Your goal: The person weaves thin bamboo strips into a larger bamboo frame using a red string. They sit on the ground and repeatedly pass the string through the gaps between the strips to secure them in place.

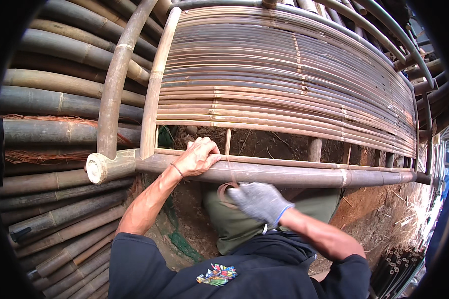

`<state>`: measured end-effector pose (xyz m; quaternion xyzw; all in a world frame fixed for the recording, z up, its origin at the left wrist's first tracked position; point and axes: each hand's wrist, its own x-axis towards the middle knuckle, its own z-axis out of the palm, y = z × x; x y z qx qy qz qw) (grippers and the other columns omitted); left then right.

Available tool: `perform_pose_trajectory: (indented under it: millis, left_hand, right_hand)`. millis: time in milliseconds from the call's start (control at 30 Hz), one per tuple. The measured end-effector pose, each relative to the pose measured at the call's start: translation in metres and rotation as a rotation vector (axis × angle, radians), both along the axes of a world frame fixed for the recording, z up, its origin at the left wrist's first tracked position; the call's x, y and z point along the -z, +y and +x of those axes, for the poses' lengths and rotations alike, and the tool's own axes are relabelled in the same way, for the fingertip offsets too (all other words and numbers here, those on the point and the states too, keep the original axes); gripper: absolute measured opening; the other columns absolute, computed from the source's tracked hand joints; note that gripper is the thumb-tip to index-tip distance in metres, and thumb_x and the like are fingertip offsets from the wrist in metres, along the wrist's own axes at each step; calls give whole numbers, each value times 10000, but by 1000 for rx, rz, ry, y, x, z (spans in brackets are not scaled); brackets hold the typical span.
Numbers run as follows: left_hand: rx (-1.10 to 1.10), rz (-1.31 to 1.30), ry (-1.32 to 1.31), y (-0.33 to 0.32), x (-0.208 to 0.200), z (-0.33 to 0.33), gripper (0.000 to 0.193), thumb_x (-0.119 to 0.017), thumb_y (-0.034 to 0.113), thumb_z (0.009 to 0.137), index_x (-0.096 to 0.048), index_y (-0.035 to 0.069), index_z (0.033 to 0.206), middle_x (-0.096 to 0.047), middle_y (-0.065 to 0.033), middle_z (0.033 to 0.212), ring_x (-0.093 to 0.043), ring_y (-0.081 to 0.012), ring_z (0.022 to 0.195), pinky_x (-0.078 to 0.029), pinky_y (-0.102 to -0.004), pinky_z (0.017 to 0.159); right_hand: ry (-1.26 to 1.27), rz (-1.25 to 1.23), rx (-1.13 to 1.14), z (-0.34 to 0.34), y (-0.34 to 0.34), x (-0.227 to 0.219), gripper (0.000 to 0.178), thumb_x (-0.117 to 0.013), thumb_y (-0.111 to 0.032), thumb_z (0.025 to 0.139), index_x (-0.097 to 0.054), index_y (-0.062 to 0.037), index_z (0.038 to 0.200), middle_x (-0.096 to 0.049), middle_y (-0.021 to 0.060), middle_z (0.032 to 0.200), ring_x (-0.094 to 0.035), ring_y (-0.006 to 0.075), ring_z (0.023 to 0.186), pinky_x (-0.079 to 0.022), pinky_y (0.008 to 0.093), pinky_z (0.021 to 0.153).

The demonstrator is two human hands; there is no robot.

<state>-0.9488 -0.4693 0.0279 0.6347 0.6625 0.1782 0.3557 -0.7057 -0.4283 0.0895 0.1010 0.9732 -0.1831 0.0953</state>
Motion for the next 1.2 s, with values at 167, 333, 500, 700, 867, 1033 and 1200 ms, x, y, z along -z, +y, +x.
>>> perform_pose_trajectory:
  millis: [167,333,500,700,867,1033,1200]
  left_hand:
    - [17,133,13,-6,6,2,115,-662,221,896,-647,107,895,-570,-98,936,-539,-298,966,-378,-435,859]
    - [-2,179,8,-8,6,4,141,-673,249,878,-642,113,859,-541,-90,942,-515,-303,972,-368,-458,866]
    - [18,244,2,-7,1,1,98,-703,185,854,-670,94,872,-575,-91,913,-534,-299,954,-397,-435,877]
    - [-288,644,292,7,-10,13,291,-708,226,846,-692,88,1102,-599,-105,1061,-546,-312,1027,-422,-443,925]
    - [-192,601,501,14,-10,29,282,-677,266,884,-631,66,1076,-579,-105,1039,-535,-314,1014,-410,-462,919]
    - [-184,381,178,1,3,24,237,-655,262,917,-571,42,888,-536,-123,874,-520,-324,865,-408,-432,787]
    - [-201,299,-16,7,5,-1,293,-699,279,900,-686,8,789,-558,-113,707,-545,-279,732,-428,-396,681]
  right_hand:
    - [307,-174,152,-37,-12,-45,283,-539,-158,878,-562,-44,1136,-597,156,776,-624,326,700,-489,462,605]
    - [-48,-336,131,4,-2,-52,277,-538,-150,863,-532,-25,1111,-566,158,824,-588,328,730,-451,438,639]
    - [-74,-275,222,29,-8,-27,246,-543,-153,880,-528,-39,1097,-571,155,819,-607,330,746,-470,453,626]
    - [282,-191,363,52,2,-15,203,-599,-137,848,-543,-42,1018,-591,155,799,-625,349,805,-492,471,675]
    - [492,208,920,106,54,14,236,-553,-101,908,-581,-39,1134,-645,110,1013,-611,318,965,-510,409,804]
    - [501,537,782,133,99,18,221,-580,-304,915,-668,-157,774,-624,73,814,-611,271,880,-467,456,881]
    - [356,382,821,123,105,1,352,-532,-379,962,-683,-129,765,-660,128,770,-665,317,766,-500,471,776]
